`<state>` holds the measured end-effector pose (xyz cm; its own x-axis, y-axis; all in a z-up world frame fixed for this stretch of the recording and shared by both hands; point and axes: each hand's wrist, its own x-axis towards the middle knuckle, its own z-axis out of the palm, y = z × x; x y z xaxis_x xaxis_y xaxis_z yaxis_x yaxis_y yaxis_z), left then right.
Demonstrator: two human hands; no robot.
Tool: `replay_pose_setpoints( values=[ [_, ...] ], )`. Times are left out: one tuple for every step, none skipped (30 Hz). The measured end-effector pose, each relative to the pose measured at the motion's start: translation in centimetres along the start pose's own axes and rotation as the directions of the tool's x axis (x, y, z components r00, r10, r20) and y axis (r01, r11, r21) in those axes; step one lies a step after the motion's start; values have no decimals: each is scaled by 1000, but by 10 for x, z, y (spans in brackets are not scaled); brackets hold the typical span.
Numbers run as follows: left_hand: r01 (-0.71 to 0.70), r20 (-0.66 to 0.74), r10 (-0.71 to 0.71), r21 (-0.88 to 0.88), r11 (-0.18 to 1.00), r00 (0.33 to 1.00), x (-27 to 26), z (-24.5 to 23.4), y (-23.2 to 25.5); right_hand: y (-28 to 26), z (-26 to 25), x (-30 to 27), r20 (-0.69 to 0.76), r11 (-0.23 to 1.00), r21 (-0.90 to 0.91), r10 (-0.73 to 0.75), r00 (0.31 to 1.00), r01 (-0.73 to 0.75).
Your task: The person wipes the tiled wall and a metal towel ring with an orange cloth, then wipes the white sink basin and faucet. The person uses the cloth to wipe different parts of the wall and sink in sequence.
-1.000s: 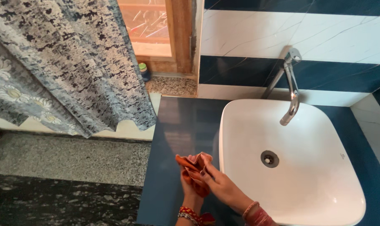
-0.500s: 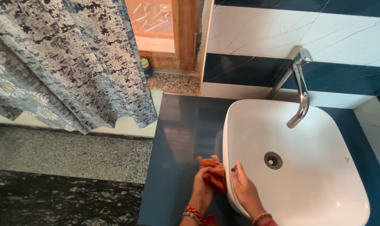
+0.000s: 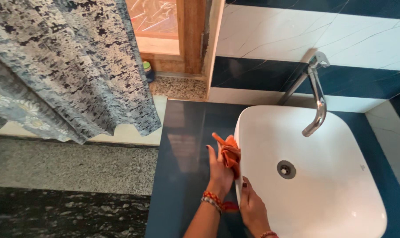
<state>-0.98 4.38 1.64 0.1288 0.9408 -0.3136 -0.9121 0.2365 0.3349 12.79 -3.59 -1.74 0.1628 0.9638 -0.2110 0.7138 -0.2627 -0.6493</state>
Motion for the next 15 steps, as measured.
replay_pose_setpoints(
  values=[
    [32,2,-32,-6,999,1000,7,-3,0,2,0,1,-13,1000,6,-11,1000,12],
    [50,-16,-50,15,999,999,14,-8,-6,4,2,3,-27,1000,12,-23,999,23],
    [68,-36,-67,37,997,997,20,-17,-13,5,3,4,-38,999,19,-34,999,35],
    [87,-56,-83,58,995,995,26,-29,-23,7,4,6,-46,999,20,-32,998,33],
    [146,-64,-141,97,984,988,27,-45,-35,9,5,7,-51,999,22,-29,998,30],
    [206,-75,-197,136,969,978,27,-62,-48,11,6,9,-56,999,24,-27,998,28],
    [263,-89,-251,172,949,964,24,-78,-61,13,7,10,-62,999,38,-36,997,38],
    [263,-31,-262,156,952,965,19,-93,-74,14,8,11,-67,997,53,-44,997,48],
    [264,23,-269,137,955,963,11,-105,-86,16,8,11,-68,996,66,-53,996,57],
    [270,33,-282,192,943,959,1,-116,-98,18,7,11,-56,997,73,-35,998,39],
    [274,38,-292,246,930,956,-12,-125,-108,21,7,12,-39,996,81,-18,999,22],
    [277,43,-303,299,913,952,-22,-132,-116,23,7,13,-23,996,89,-2,1000,4],
    [174,90,-216,337,925,972,-24,-132,-122,25,7,13,-19,993,113,-7,1000,9],
    [69,141,-129,369,927,982,-20,-127,-129,28,6,13,-16,990,138,-13,1000,15],
    [-39,198,-44,398,916,979,-16,-123,-129,32,6,16,-19,986,165,-19,1000,21]
  ],
)
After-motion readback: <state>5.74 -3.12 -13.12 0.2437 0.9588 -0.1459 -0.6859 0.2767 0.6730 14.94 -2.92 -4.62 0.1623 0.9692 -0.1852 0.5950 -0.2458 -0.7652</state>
